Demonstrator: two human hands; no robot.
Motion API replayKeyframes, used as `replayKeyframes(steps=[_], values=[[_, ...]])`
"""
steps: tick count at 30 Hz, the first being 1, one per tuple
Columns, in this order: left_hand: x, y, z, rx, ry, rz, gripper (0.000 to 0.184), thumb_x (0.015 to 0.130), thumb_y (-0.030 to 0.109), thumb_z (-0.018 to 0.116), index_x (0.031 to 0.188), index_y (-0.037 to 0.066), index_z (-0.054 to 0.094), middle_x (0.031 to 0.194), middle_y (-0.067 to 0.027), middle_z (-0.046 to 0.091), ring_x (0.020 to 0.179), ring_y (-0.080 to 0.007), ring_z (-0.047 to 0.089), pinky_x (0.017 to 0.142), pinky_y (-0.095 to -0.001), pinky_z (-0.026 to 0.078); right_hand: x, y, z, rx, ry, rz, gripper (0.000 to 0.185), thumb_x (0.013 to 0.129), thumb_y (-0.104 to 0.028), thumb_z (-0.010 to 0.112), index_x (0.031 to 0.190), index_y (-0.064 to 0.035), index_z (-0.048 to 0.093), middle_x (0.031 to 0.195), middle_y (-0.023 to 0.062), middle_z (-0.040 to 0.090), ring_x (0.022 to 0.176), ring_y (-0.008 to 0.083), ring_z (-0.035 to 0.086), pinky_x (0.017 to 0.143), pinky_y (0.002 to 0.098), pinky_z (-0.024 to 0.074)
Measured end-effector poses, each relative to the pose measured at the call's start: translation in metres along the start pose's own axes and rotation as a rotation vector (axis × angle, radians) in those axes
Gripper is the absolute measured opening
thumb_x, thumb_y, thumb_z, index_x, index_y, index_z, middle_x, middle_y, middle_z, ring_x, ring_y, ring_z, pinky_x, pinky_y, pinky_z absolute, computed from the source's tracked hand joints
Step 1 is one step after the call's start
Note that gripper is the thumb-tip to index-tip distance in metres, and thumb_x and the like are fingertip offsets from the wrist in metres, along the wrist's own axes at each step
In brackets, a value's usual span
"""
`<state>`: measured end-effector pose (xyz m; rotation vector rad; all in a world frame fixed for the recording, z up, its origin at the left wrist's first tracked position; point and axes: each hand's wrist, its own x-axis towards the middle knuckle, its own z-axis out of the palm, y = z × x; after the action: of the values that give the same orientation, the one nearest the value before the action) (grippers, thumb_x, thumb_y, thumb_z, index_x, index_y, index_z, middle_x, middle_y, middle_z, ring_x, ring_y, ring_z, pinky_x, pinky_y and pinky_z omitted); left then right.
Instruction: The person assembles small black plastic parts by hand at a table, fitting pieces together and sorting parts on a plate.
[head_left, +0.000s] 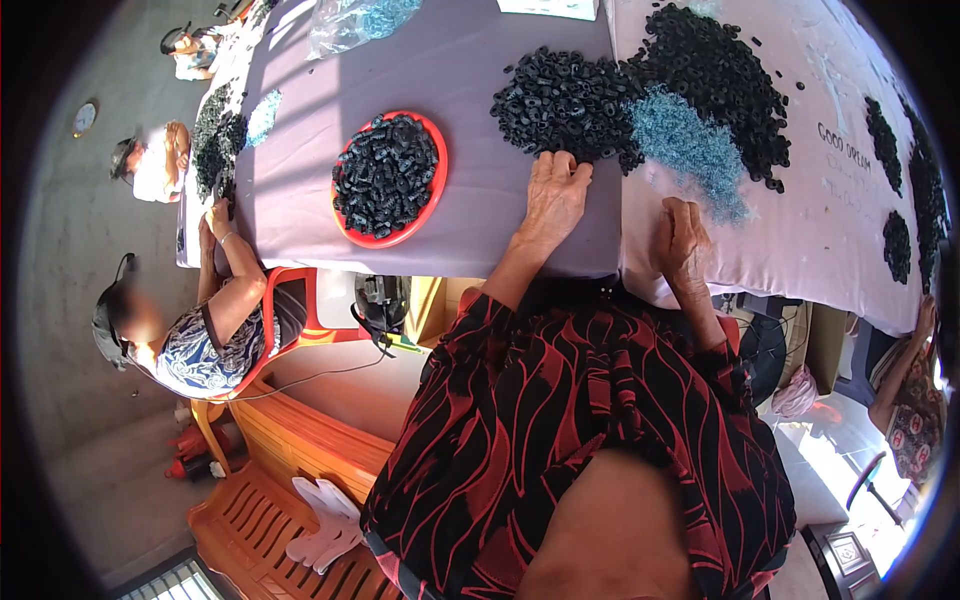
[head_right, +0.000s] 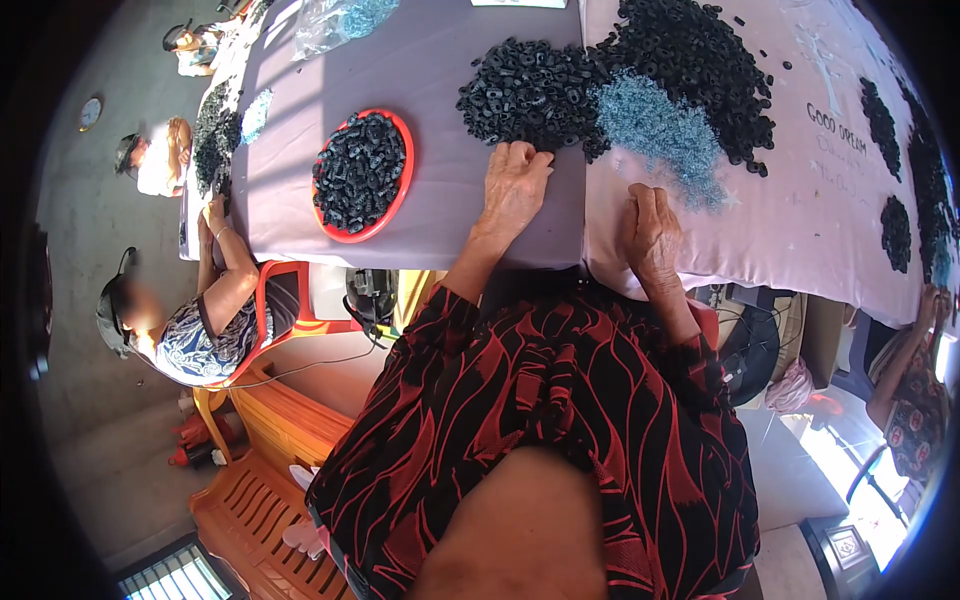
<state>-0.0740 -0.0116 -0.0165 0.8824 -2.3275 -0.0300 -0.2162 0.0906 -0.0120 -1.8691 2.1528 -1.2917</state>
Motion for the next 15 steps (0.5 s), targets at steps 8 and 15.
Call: replayKeyframes(steps=[8,15], values=[[-0.018,-0.008,-0.013,-0.01,0.072,-0.105,0.013,0.057,0.007,0.054,0.069,0.004,0.05,0.068,-0.0071,0.043,0.063,-0.022,0.04,0.056,-0.0312,0.034,-0.001,-0.002,0.0,-0.008,-0.007,-0.003,0.013,0.068,-0.007,0.041,0.08,-0.0052,0.044,0.07,0.0106,0.045,0.059,0.0265,0.048,0.051,0.0325,0.0383],[-0.018,-0.019,-0.017,-0.04,0.178,-0.239,0.012,0.061,0.007,0.053,0.072,0.002,0.049,0.07,-0.0093,0.047,0.064,-0.0244,0.044,0.058,-0.0335,0.036,-0.001,-0.001,0.001,-0.013,-0.002,0.0,0.013,0.068,-0.007,0.041,0.08,-0.0054,0.044,0.07,0.0104,0.045,0.059,0.0263,0.048,0.051,0.0323,0.0385]])
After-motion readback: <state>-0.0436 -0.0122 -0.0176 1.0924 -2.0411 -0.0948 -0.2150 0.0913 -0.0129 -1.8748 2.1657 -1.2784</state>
